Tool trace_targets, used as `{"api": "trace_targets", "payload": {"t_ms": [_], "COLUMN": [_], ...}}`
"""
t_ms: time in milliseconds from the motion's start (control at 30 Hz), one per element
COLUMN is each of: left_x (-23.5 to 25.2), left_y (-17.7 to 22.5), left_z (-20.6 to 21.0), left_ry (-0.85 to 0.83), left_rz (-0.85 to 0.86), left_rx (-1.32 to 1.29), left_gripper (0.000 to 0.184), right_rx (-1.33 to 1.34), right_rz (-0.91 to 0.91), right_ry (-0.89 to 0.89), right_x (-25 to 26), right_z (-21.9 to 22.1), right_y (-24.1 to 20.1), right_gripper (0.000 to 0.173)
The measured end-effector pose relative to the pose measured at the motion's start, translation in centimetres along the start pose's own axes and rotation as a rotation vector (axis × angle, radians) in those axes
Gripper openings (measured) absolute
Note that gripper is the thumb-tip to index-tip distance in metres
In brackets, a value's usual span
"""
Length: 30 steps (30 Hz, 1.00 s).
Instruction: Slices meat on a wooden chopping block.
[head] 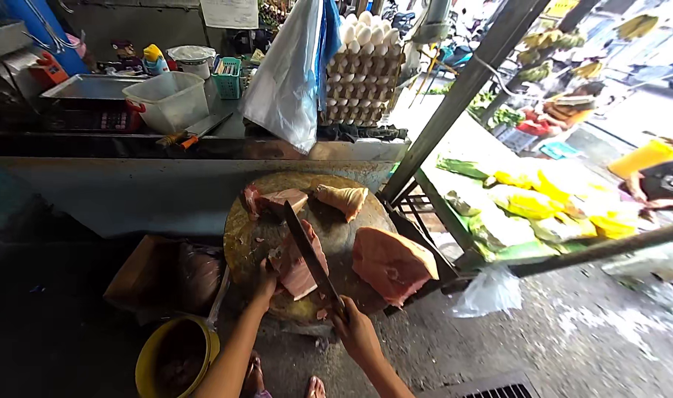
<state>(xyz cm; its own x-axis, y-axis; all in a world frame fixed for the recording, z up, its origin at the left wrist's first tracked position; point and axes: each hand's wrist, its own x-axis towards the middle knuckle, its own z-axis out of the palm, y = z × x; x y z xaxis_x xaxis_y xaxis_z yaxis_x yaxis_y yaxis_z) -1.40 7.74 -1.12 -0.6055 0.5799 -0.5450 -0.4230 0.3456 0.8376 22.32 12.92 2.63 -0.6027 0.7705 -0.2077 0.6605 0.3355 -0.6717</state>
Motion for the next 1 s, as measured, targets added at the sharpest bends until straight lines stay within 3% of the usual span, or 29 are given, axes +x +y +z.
{"api": "trace_targets", "payload": {"t_ms": [100, 267, 333, 400, 467, 700, 867, 1000], "left_x": [1.2, 2.6, 4.2, 6.2, 6.6, 3.1, 0.6, -1.6], "left_y": [1.8, 9.9, 11.6, 11.7, 11.7, 10.4, 9.6, 9.3], "left_z": [-1.0, 2.2, 4.4, 5.5, 5.8, 1.3, -0.9, -2.0], "left_ry": [-0.028, -0.395, -0.519, -0.558, -0.501, 0.008, -0.081, -0.035], "left_rz": [0.236, 0.606, 0.614, 0.606, 0.557, 0.287, 0.258, 0.245], "left_rx": [0.293, 1.031, 1.183, 1.172, 1.153, 1.114, 1.363, 1.402], "left_gripper": [0.072, 0.096, 0.086, 0.063, 0.054, 0.071, 0.090, 0.088], "right_rx": [0.076, 0.225, 0.277, 0.324, 0.356, 0.466, 0.539, 0.516], "right_rz": [-0.121, -0.158, -0.123, -0.085, -0.034, 0.109, 0.119, 0.093], "right_ry": [0.194, 0.366, 0.378, 0.373, 0.341, 0.194, 0.084, 0.009], "right_x": [-2.0, -4.3, -5.3, -6.2, -7.1, -8.2, -6.3, -5.7], "right_z": [-1.4, -4.1, -4.5, -4.4, -4.2, -2.7, -2.1, -1.5], "right_y": [1.4, 4.8, 6.0, 7.0, 7.7, 9.4, 9.0, 9.6], "right_gripper": [0.044, 0.044, 0.044, 0.044, 0.043, 0.043, 0.039, 0.040]}}
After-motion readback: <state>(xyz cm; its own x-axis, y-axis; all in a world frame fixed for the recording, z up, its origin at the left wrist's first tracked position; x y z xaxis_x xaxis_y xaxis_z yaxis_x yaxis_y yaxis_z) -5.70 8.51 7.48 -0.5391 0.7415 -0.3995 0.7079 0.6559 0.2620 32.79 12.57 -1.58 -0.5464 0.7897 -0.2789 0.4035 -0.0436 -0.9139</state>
